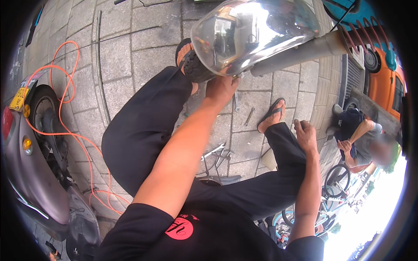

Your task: The person sits on the ground and uses a wrench and pliers to tighten bolts on the front wheel hub of a scooter. They repeatedly adjust the tool and reposition their hands to secure the wheel assembly.

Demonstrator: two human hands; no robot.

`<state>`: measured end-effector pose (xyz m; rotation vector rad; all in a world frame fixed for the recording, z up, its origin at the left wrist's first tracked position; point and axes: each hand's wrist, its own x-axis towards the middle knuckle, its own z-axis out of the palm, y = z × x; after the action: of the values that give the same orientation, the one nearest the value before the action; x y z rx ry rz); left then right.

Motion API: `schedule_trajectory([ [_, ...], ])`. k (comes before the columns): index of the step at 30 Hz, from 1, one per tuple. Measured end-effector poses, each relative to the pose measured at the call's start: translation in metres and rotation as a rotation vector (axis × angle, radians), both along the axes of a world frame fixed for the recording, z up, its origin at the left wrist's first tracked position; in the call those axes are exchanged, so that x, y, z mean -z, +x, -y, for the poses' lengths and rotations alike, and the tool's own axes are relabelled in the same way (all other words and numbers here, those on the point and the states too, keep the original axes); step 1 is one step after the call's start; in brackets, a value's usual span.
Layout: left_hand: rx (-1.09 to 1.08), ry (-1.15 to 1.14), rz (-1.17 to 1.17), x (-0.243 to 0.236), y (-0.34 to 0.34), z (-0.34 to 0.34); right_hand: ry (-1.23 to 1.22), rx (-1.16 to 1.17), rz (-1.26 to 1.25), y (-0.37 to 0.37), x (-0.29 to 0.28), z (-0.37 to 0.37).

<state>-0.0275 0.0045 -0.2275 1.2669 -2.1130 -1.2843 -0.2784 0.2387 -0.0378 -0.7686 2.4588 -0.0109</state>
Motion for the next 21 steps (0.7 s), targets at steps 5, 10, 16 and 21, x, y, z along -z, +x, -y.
schedule_trajectory([
  [5, 0.062, -0.091, 0.076, 0.017, 0.006, -0.003, -0.006, -0.025, 0.020, 0.011, -0.010, 0.011],
  [10, 0.176, -0.077, 0.134, 0.009, 0.000, 0.013, -0.023, -0.064, -0.005, 0.008, -0.013, 0.003],
  [16, 0.045, 0.162, 0.244, -0.003, -0.002, 0.018, -0.110, -0.065, 0.010, 0.022, -0.025, 0.017],
  [21, 0.152, 0.150, 0.295, -0.004, -0.002, 0.020, -0.213, -0.064, 0.170, 0.047, -0.038, 0.042],
])
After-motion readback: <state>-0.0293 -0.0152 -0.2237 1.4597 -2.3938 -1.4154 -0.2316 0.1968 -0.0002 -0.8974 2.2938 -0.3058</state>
